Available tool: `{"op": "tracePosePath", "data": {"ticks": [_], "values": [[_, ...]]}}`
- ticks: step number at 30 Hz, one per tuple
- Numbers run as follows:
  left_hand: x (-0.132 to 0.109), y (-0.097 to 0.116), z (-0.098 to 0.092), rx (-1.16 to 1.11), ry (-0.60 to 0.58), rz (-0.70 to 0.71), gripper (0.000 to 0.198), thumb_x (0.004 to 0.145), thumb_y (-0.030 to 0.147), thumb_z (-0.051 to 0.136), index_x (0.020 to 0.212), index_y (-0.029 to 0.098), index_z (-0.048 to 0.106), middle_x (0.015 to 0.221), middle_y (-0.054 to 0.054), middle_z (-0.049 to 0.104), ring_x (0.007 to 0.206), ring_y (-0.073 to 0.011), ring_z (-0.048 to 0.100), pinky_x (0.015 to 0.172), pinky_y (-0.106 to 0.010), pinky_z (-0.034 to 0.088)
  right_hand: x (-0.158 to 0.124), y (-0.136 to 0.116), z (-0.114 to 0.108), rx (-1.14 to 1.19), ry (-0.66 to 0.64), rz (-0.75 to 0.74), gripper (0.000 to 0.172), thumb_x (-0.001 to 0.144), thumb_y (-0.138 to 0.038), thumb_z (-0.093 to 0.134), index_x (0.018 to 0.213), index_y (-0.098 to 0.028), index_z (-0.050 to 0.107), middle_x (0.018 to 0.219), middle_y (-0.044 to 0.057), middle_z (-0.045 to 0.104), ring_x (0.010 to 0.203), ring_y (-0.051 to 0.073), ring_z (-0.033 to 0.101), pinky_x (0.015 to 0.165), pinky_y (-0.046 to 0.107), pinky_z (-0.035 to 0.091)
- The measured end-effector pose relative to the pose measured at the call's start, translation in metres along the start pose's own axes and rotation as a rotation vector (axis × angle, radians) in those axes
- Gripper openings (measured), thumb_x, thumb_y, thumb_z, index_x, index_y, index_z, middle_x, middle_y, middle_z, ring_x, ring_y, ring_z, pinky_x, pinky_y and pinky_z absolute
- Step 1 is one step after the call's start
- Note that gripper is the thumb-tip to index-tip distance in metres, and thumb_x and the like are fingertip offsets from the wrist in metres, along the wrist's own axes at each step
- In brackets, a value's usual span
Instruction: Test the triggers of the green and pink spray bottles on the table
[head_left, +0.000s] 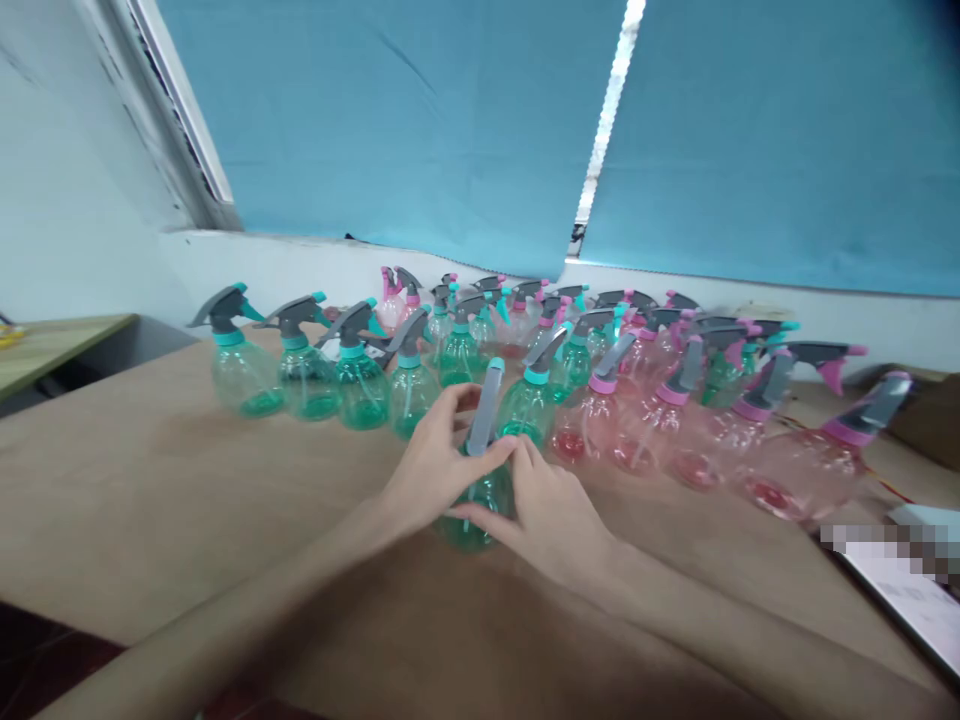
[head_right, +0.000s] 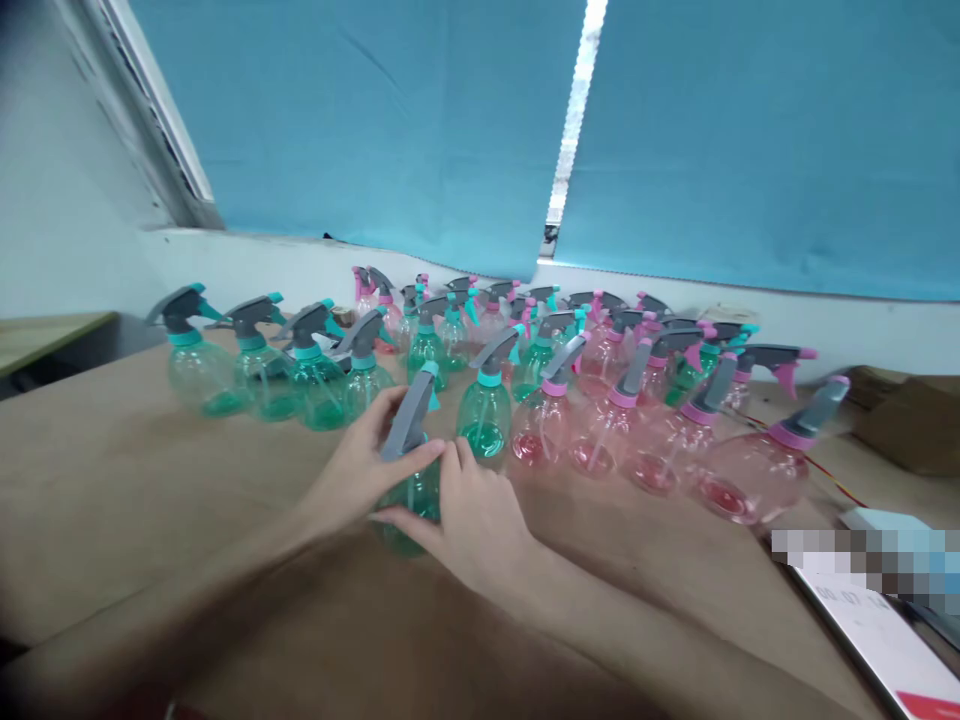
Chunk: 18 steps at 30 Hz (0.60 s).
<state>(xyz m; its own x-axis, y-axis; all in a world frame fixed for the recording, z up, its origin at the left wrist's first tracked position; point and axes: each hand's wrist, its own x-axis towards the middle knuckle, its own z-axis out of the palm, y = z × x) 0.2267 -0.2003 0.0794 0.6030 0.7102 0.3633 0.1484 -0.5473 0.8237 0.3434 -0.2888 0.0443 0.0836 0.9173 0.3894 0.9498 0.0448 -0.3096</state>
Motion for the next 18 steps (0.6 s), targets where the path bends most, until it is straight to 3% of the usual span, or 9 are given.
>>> {"op": "tracePosePath", "data": {"ticks": [4,9,14,18], "values": [[0.001,0.011,0.018,-0.041,-0.048,0.062,0.045,0.081,0.029,0.066,0.121,0.021,0.047,0.118,-0.009,0.059,0.1,-0.0237,0.063,0.08,-0.037,0.055,-0.016,0.011,-0.007,0.011,0.053,0.005,0.079,0.081,-0.08,0.03,0.106,-0.01,0.056,0.096,0.015,0.064,0.078,0.032,0.067,0.055,0.045,0.053],[0.006,0.02,0.036,0.008,-0.088,0.133,0.035,0.084,0.025,0.062,0.116,0.022,0.051,0.114,-0.008,0.061,0.102,-0.0257,0.062,0.082,-0.041,0.054,-0.029,0.024,-0.016,-0.004,0.11,-0.001,0.083,0.08,-0.081,0.032,0.116,-0.01,0.054,0.1,0.016,0.066,0.084,0.034,0.068,0.054,0.045,0.054],[0.008,0.019,0.06,-0.074,-0.035,0.137,0.03,0.085,0.023,0.055,0.115,0.022,0.051,0.115,-0.007,0.062,0.102,-0.0235,0.062,0.089,-0.041,0.051,-0.041,0.042,-0.02,-0.031,0.133,-0.025,0.078,0.081,-0.079,0.035,0.109,-0.011,0.058,0.093,0.015,0.067,0.089,0.035,0.067,0.06,0.046,0.056],[0.011,0.016,0.076,-0.102,-0.012,0.145,0.034,0.082,0.022,0.054,0.115,0.023,0.051,0.114,-0.006,0.062,0.099,-0.0222,0.062,0.089,-0.041,0.051,-0.054,0.062,-0.024,0.034,0.107,-0.072,0.073,0.083,-0.072,0.044,0.121,-0.011,0.052,0.105,0.018,0.067,0.096,0.033,0.066,0.072,0.048,0.056]]}}
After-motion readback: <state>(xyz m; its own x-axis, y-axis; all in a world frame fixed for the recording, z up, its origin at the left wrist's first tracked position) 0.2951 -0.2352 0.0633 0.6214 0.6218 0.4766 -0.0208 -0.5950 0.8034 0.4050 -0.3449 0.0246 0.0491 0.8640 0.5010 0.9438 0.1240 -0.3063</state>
